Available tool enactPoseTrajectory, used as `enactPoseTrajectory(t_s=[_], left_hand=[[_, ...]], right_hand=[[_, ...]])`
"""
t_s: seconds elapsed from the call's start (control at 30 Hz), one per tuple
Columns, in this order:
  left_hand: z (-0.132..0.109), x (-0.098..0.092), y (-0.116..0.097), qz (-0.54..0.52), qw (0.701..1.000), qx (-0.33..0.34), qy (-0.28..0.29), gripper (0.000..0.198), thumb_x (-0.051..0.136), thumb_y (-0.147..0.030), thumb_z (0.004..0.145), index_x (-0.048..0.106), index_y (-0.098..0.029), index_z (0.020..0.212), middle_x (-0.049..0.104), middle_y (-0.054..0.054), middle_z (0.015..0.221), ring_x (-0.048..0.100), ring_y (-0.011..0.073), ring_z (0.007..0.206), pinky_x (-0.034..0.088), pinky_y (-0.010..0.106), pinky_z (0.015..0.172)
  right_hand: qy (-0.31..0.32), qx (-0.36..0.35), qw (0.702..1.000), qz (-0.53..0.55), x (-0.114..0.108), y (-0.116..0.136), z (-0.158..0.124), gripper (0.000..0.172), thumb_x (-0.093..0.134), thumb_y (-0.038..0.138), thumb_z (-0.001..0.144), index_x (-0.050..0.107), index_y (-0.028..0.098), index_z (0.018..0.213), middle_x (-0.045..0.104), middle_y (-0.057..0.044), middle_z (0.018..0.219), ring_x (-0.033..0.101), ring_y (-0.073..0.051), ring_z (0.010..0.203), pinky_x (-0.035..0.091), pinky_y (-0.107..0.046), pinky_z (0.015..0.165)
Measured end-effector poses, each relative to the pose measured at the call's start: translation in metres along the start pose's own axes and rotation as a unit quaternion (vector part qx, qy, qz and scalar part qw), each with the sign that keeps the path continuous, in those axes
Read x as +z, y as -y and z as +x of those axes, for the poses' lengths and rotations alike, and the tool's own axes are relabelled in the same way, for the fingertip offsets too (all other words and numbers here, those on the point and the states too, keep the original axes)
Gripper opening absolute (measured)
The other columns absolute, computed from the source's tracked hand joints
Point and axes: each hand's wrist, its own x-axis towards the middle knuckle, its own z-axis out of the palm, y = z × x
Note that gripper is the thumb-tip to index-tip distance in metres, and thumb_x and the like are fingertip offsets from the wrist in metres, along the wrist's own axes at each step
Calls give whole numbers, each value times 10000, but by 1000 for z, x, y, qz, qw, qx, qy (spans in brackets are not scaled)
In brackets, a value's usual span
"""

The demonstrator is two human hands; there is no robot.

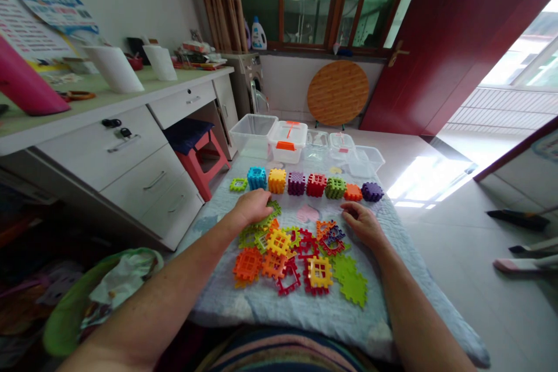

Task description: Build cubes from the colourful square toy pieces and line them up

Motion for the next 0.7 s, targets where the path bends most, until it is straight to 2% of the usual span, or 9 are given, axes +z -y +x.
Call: enactPoseTrajectory(t_s=[0.2,0.33,0.47,0.57,0.63,0.7], left_hand=[[10,2,8,-79,997,-6,21,303,709,-361,650,672,-170,882,686,29,748,636,203,717,422,254,590],[9,-1,9,-130,991,13,13,238,665,-349,694,658,-164,844,643,-7,705,591,161,661,402,243,573],[2,-10,-9,-204,975,63,-63,150,639,-296,724,611,-170,801,584,-16,698,538,141,646,397,247,594],[-2,-11,-29,-186,970,107,-118,58,614,-222,744,582,-178,765,574,7,759,540,153,718,414,261,660],[-5,-8,-40,-149,974,131,-113,32,604,-182,746,579,-184,766,576,19,790,547,167,767,421,273,703],[-9,-6,-44,-128,977,158,-69,84,643,-199,732,591,-185,796,585,25,826,558,180,803,430,281,729]], right_hand=[[7,4,1000,5,0,0,0,300,527,355,785,655,157,972,644,-29,750,576,-164,667,466,-303,671],[10,5,1000,8,0,1,0,303,530,355,784,653,153,975,637,-26,750,575,-163,664,465,-300,660],[4,2,1000,5,0,0,1,305,526,361,784,654,156,969,638,-28,750,586,-168,677,472,-303,664],[2,1,1000,-4,1,-1,1,301,533,368,778,656,164,963,639,-27,744,583,-169,672,474,-305,666],[0,2,1000,-2,1,-1,0,296,534,366,776,657,168,958,645,-29,750,585,-169,672,477,-307,672],[-1,4,1000,4,1,-1,0,295,532,362,775,658,167,958,650,-31,758,589,-171,677,479,-309,677]])
